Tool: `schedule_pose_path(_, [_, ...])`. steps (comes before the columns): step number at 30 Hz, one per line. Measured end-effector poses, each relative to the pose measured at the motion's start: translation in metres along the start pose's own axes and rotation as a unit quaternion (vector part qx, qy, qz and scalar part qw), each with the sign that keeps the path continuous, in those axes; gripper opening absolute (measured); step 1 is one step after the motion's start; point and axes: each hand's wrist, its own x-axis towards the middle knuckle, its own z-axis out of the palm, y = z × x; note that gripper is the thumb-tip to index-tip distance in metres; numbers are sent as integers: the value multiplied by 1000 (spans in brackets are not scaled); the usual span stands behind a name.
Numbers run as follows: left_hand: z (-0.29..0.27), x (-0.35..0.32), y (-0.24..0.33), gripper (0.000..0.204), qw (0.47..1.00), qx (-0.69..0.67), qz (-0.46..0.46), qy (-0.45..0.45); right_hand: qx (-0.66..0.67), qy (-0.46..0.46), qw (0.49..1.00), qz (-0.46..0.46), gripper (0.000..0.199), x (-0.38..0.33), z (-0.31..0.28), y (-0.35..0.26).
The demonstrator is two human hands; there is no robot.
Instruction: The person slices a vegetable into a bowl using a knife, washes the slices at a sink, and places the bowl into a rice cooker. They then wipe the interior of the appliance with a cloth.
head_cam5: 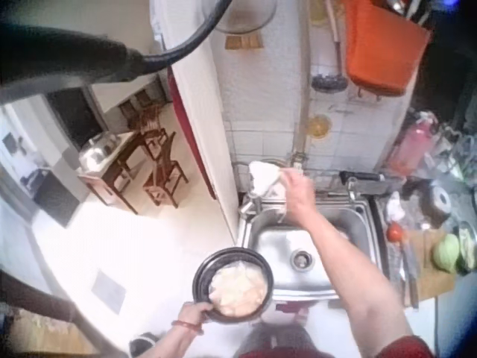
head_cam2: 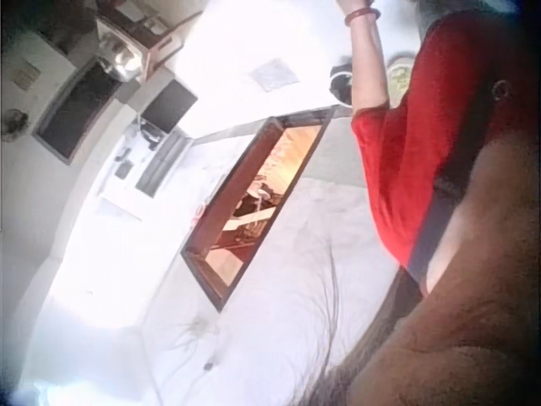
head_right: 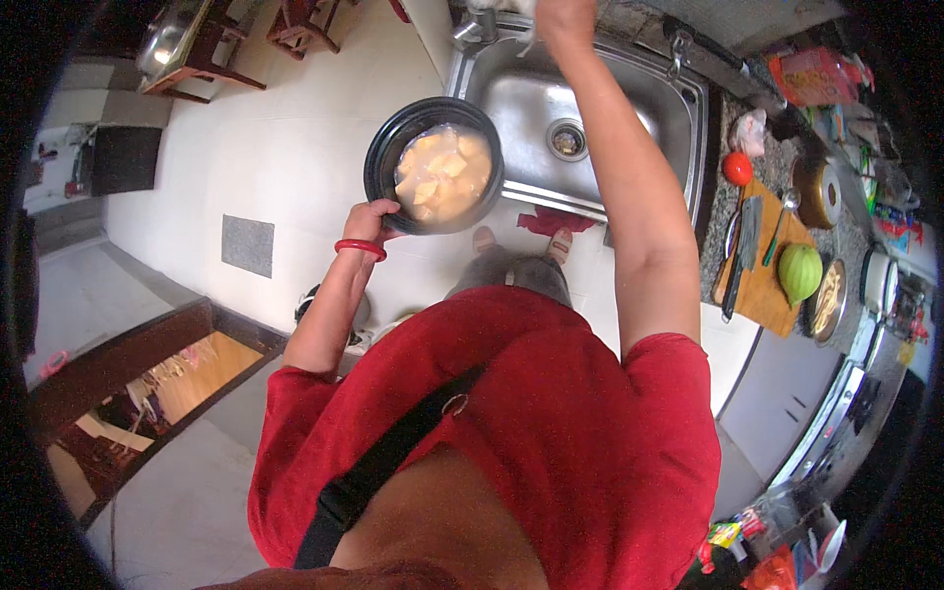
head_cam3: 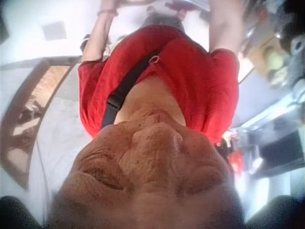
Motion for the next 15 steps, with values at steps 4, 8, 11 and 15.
schedule_pose_path(4, [-9, -11, 12, 28, 996, -63, -53, -19, 668, 88, 669, 314, 37, -29, -44, 33])
schedule_pose_path(8, [-12, -29, 31, 22, 990, -128, -46, -19, 710, 107, 596, 359, 41, -114, -83, -18])
schedule_pose_path(11, [-13, -39, 49, 10, 991, -130, -30, -19, 440, -39, 867, 230, 36, -203, -61, -18])
schedule_pose_path(15, [-2, -63, 70, 26, 996, -88, -15, -11, 672, -112, 660, 317, 42, -257, -10, -87])
